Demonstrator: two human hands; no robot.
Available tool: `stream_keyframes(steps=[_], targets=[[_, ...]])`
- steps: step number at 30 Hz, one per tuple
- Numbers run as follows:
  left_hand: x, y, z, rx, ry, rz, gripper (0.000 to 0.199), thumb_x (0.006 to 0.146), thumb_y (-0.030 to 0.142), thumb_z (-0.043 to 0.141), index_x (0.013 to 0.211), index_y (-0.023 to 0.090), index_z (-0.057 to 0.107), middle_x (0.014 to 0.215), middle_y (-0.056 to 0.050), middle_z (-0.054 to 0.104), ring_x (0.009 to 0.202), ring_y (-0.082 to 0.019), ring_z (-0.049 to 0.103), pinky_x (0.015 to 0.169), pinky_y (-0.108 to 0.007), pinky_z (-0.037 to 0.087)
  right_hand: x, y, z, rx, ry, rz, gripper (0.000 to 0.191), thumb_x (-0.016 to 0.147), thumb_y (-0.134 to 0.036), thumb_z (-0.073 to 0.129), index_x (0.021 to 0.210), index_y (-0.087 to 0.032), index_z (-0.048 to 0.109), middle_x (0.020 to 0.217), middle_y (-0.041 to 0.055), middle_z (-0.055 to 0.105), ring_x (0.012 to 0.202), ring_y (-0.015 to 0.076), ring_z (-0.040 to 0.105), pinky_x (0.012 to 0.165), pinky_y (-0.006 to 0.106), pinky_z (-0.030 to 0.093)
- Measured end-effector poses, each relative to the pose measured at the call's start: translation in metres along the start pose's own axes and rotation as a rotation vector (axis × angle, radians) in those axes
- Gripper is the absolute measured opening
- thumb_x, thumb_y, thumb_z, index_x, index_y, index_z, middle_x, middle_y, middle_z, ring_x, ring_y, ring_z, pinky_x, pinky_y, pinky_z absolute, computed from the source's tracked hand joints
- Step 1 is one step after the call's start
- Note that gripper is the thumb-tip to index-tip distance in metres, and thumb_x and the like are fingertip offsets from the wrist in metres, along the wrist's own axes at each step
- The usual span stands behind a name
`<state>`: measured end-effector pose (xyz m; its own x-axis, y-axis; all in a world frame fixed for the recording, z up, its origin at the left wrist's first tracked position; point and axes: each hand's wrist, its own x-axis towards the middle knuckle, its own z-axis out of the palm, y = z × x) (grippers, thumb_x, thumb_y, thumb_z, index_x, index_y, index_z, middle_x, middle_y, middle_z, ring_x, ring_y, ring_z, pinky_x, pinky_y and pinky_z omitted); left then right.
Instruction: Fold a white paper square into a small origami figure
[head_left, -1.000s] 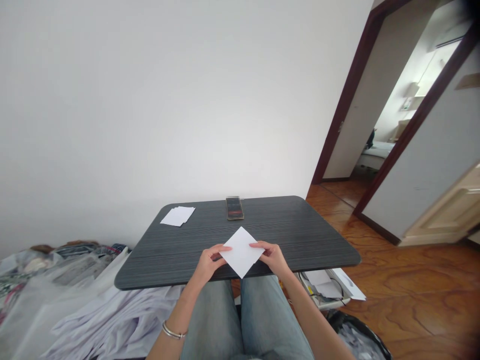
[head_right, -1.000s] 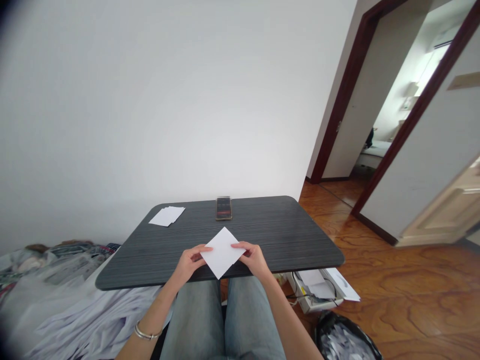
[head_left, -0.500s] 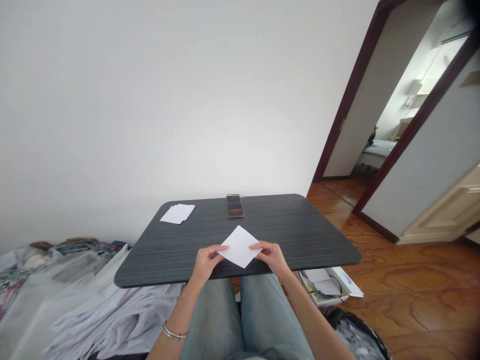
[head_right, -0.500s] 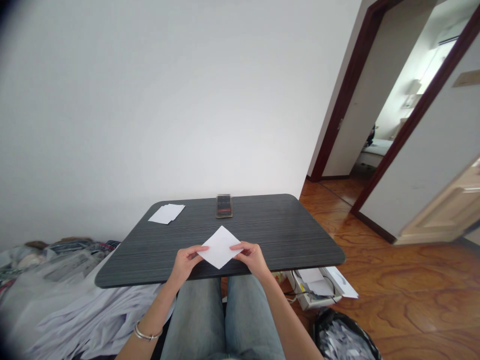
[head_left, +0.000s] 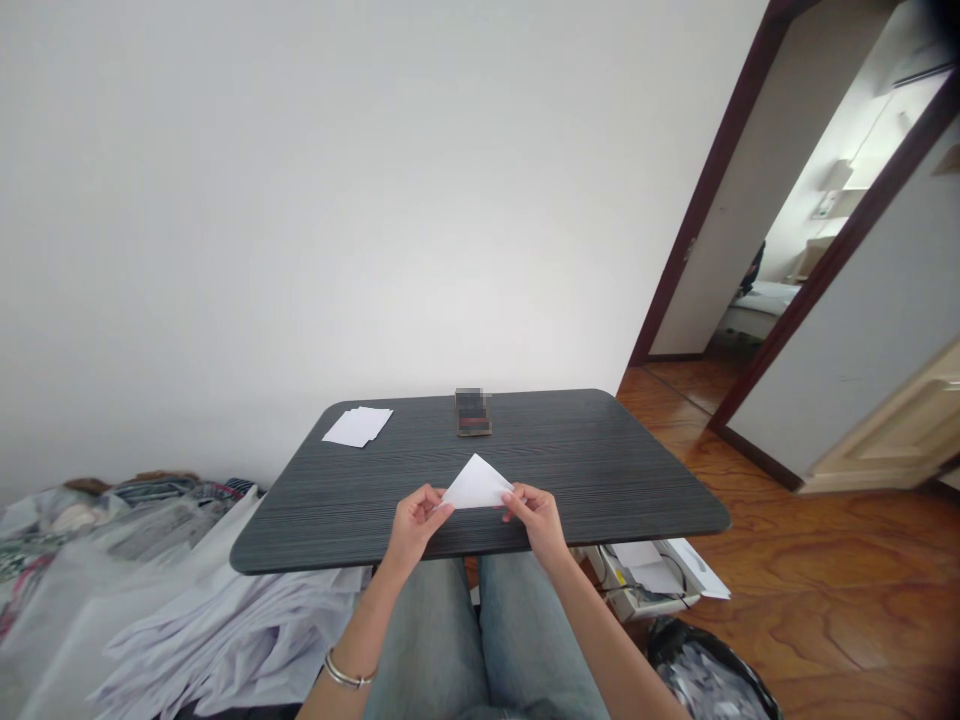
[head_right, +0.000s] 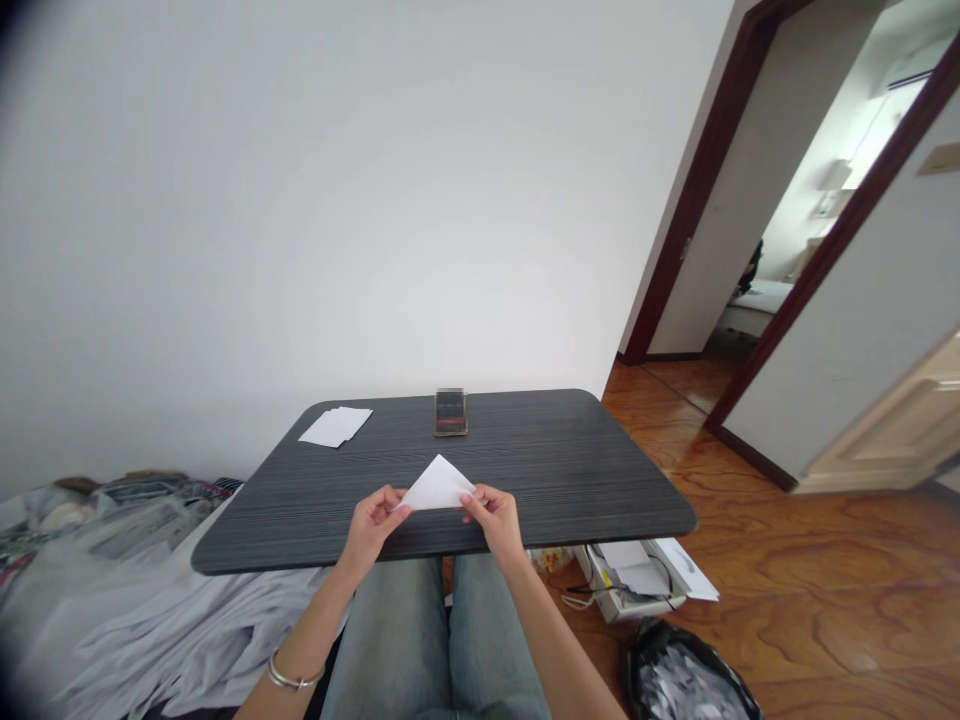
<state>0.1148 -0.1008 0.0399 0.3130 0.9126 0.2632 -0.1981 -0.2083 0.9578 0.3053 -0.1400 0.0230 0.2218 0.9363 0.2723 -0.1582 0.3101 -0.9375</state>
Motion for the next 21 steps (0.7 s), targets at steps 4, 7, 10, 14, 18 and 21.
stream_keyframes(steps=[4,7,10,14,18,21], targets=[[-0.008,0.003,0.007,-0.062,0.018,-0.025,0.028,0.069,0.028,0.067,0.059,0.016,0.043,0.086,-0.007,0.068,0.081,-0.018,0.06,0.07,-0.027,0.046,-0.009,-0.001,0.008,0.041,0.056,0.059,0.028,0.07,-0.037,0.066,0.055,-0.016,0.056,0.054,0.0018,0.065,0.044,0.0106,0.053,0.045,0.021,0.042],[-0.015,0.005,0.013,-0.159,0.048,-0.074,0.022,0.068,0.027,0.067,0.076,0.017,0.049,0.099,-0.007,0.065,0.086,-0.02,0.06,0.066,-0.029,0.05,-0.015,-0.004,0.013,0.068,0.087,0.08,0.025,0.069,-0.037,0.068,0.059,-0.016,0.057,0.053,0.0024,0.065,0.047,0.012,0.057,0.044,0.02,0.043],[-0.02,0.008,0.021,-0.244,0.107,-0.083,0.038,0.067,0.024,0.068,0.1,0.02,0.049,0.108,-0.007,0.061,0.091,-0.019,0.06,0.074,-0.031,0.051,-0.02,-0.009,0.016,0.065,0.116,0.088,0.025,0.068,-0.037,0.069,0.06,-0.016,0.057,0.054,0.0026,0.065,0.05,0.0138,0.06,0.044,0.021,0.045],[-0.023,0.015,0.035,-0.32,0.231,-0.131,0.049,0.065,0.024,0.07,0.108,0.019,0.046,0.106,-0.008,0.062,0.088,-0.016,0.061,0.074,-0.026,0.05,-0.026,-0.016,0.02,0.029,0.153,0.066,0.025,0.067,-0.037,0.07,0.06,-0.016,0.058,0.055,0.0019,0.064,0.053,0.0155,0.062,0.045,0.022,0.048],[-0.025,0.02,0.043,-0.334,0.303,-0.144,0.044,0.067,0.024,0.069,0.105,0.018,0.048,0.09,-0.004,0.065,0.077,-0.012,0.062,0.068,-0.021,0.049,-0.03,-0.022,0.022,-0.005,0.176,0.048,0.026,0.066,-0.036,0.07,0.057,-0.015,0.059,0.05,0.002,0.064,0.047,0.0137,0.059,0.046,0.022,0.048],[-0.026,0.022,0.045,-0.309,0.331,-0.13,0.036,0.067,0.023,0.069,0.097,0.017,0.05,0.082,-0.001,0.064,0.071,-0.01,0.061,0.064,-0.019,0.047,-0.031,-0.022,0.022,0.005,0.166,0.045,0.023,0.064,-0.036,0.072,0.06,-0.015,0.062,0.05,0.0024,0.065,0.044,0.0133,0.059,0.046,0.024,0.049]])
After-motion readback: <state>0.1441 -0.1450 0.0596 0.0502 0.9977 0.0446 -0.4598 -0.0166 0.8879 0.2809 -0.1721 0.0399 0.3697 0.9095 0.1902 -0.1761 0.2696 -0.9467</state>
